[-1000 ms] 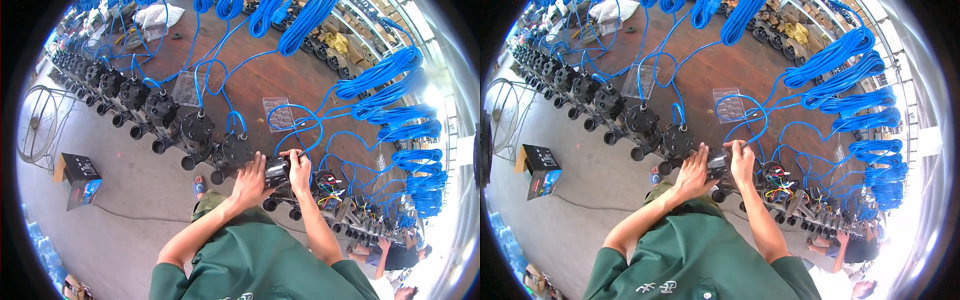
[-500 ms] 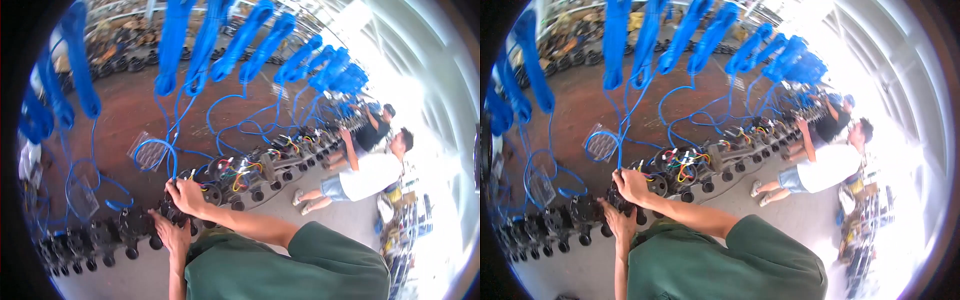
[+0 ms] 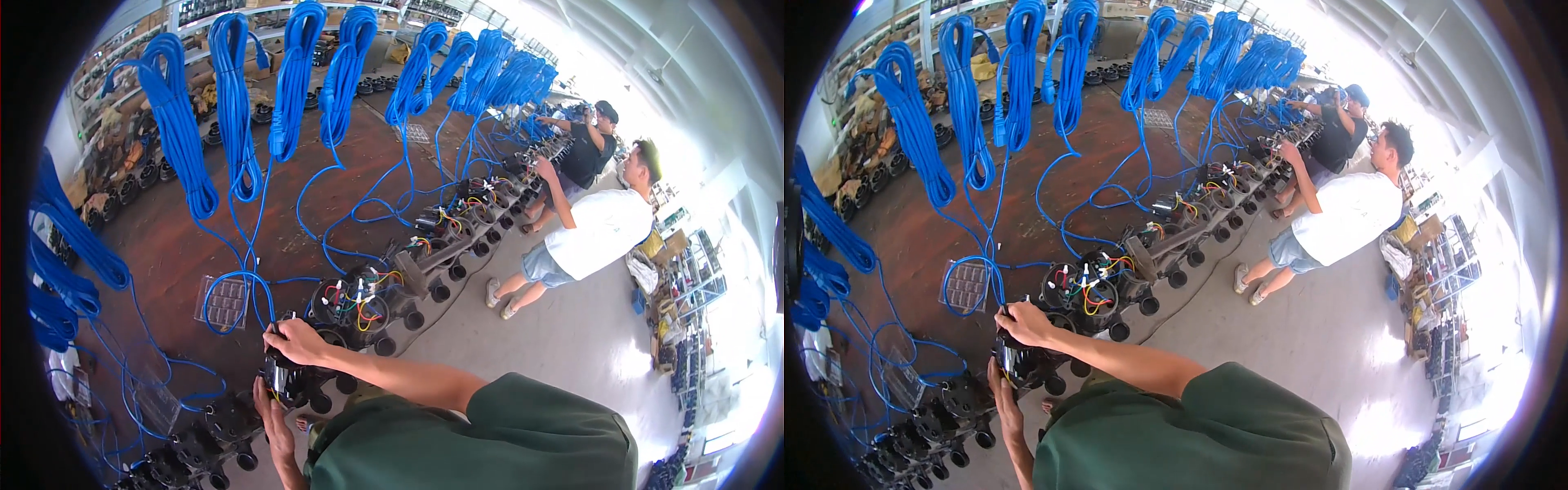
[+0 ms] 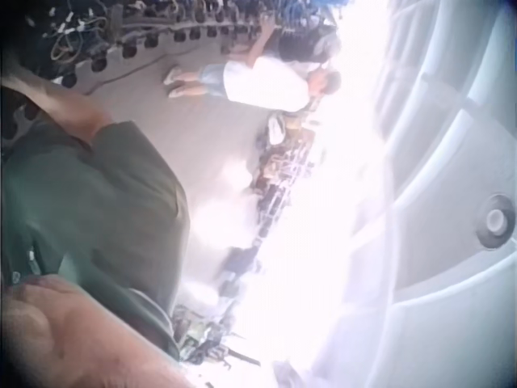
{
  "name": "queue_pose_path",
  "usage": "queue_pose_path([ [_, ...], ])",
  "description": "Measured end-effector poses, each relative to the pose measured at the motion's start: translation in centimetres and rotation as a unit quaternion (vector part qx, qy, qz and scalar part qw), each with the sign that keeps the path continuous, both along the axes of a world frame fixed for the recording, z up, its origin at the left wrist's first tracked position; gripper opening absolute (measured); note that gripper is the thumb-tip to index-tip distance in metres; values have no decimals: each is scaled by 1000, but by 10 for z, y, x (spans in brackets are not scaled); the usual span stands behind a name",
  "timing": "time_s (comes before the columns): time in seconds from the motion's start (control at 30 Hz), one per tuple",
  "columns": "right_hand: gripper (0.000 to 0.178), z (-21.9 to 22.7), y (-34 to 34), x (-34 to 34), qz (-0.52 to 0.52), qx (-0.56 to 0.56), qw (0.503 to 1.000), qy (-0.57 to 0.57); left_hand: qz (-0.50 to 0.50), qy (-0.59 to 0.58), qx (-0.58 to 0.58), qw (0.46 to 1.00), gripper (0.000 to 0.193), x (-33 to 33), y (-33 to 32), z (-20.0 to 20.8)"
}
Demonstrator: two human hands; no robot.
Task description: The person assembles a series of water pumps on a long workbench, connecting wires, hammering components into place, and using a specialized tool to secure parts.
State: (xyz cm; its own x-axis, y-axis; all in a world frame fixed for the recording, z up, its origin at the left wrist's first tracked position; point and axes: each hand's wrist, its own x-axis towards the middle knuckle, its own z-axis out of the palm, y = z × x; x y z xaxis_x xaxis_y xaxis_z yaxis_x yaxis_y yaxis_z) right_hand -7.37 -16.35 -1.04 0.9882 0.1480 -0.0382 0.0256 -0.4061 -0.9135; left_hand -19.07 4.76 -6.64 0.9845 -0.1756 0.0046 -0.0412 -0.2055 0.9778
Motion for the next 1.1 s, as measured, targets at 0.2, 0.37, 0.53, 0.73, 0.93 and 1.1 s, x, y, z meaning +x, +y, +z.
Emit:
queue_pose_path([
  [0.2, 33, -4, -1, 10, 24, 88, 996, 23, 13, 34, -42, 998, 58, 10, 11, -37],
  [0.37, 32, -3, -3, 16, 25, 89, 995, 21, 6, 96, -86, 992, 75, 17, 0, -20],
  [0.53, 32, 3, 7, 13, 29, 80, 996, 11, 19, 56, -59, 997, 78, 28, -13, -2],
  [0.73, 35, -2, 12, 14, 31, 117, 992, 31, 71, -45, -43, 996, 67, 29, -17, -23],
  [0.93, 34, 2, 21, 10, 28, 141, 989, 17, 136, -13, -18, 990, 73, 26, -20, -30],
  [1.1, 33, 17, 13, 6, 18, 89, 996, 21, 145, -86, 57, 984, 58, 29, -28, -21],
])
